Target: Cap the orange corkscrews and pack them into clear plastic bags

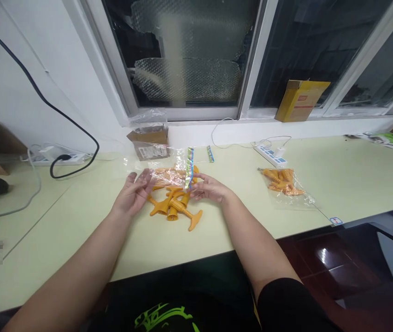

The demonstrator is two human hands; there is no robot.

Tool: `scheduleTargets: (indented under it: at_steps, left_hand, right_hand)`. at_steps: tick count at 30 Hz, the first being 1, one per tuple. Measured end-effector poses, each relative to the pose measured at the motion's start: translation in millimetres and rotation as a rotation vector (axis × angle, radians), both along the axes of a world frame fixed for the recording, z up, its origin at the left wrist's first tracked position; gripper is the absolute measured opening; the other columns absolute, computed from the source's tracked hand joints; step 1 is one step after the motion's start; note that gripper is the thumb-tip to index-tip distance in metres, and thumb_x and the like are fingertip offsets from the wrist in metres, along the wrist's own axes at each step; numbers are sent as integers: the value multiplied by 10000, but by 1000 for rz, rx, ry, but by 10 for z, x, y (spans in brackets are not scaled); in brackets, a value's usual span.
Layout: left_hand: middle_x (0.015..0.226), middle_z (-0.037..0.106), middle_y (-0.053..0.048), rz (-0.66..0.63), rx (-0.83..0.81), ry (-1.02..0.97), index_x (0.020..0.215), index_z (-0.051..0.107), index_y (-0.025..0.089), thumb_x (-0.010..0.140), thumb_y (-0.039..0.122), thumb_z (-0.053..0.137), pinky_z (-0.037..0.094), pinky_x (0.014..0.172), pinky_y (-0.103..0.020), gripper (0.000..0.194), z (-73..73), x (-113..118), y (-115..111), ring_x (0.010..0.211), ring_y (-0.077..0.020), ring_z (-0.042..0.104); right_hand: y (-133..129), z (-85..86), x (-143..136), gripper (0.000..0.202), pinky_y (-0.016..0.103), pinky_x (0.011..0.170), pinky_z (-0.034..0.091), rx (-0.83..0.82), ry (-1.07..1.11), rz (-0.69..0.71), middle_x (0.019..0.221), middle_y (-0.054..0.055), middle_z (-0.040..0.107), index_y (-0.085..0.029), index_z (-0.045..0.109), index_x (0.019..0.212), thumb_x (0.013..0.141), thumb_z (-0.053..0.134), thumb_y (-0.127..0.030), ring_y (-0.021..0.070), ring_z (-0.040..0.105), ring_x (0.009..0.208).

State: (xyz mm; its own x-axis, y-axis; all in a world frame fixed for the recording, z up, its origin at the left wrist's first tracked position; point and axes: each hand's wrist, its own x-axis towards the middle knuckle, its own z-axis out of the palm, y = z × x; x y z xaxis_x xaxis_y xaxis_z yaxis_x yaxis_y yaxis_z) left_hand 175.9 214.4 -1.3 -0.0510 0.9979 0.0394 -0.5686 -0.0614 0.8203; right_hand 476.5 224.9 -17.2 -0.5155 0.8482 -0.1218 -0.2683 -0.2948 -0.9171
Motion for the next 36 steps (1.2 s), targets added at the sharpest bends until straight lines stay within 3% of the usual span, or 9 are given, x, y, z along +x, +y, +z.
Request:
scheduleTargets:
  at_steps: [3, 5, 10, 13, 17, 22, 28, 33, 36]
  left_hand:
    - [1195, 758, -44, -94, -40, 17, 893, 636, 208, 727, 138, 788, 572, 1092, -389, 235, 7, 40, -23, 1224, -231, 688]
    - [1102, 776, -59, -99, -74, 44, 843, 626, 192, 758, 194, 794, 583, 1084, -432, 188, 3, 74, -38, 1148, -242, 721]
    - [1064, 784, -56, -120, -134, 163, 859, 486, 211, 708, 141, 837, 598, 1042, -443, 388, -30, 174, -78, 1023, -228, 772]
    - [1178, 765, -57, -192, -78, 207, 977, 459, 234, 697, 179, 886, 575, 1066, -438, 513, -54, 191, -102, 1063, -225, 766]
    - [1370, 682, -81, -277, 53, 227, 1205, 499, 271, 737, 244, 898, 480, 1173, -475, 615, -78, 136, -98, 1239, -245, 693]
    - [1463, 611, -105, -271, 91, 223, 1313, 526, 282, 762, 263, 878, 361, 1253, -524, 654, -123, 64, -52, 1366, -283, 604]
    - [1207, 704, -78, -275, 80, 311, 1264, 550, 247, 772, 319, 873, 425, 1196, -554, 593, -214, 40, -18, 1243, -286, 679]
    - [1070, 710, -61, -326, 106, 431, 1222, 557, 216, 792, 333, 857, 492, 1123, -529, 538, -243, 23, -36, 1102, -258, 724]
    - [1075, 693, -60, -360, 92, 453, 1235, 537, 217, 798, 325, 853, 519, 1082, -489, 550, -217, 21, -61, 1090, -249, 723]
  right_hand:
    - [27, -41, -47, 522, 246, 623, 576, -1, -26, -91, 832, 32, 780, -196, 685, 1041, 610, 967, -277, 153, 722, 680]
    - [43, -63, -93, 416, 214, 596, 563, -8, -24, -180, 778, 16, 760, -185, 688, 916, 619, 964, -278, 118, 689, 630]
    - [6, -71, -203, 400, 302, 702, 638, -51, 33, -159, 1044, 66, 793, -222, 674, 1045, 739, 900, -346, 183, 770, 820]
    - [10, -99, -233, 376, 269, 651, 629, -42, -9, -217, 1012, 63, 794, -210, 668, 1020, 739, 894, -318, 173, 770, 774]
    - [171, -153, -205, 304, 197, 468, 539, 29, -110, -538, 785, 0, 755, -196, 647, 949, 752, 868, -267, 97, 639, 502]
    - [567, -164, -123, 264, 194, 603, 617, -37, -111, -817, 692, -25, 695, -206, 524, 889, 838, 779, -161, 88, 659, 574]
    - [1113, -174, 48, 319, 170, 524, 588, -76, -251, -889, 610, -62, 602, -217, 461, 920, 851, 734, -67, 72, 575, 514]
    - [1480, -165, 170, 371, 216, 475, 588, -74, -424, -765, 624, -40, 624, -190, 515, 971, 775, 794, -42, 97, 572, 479]
    - [1647, -170, 155, 472, 221, 482, 586, -57, -531, -730, 679, -30, 657, -181, 508, 1142, 787, 795, -65, 100, 577, 489]
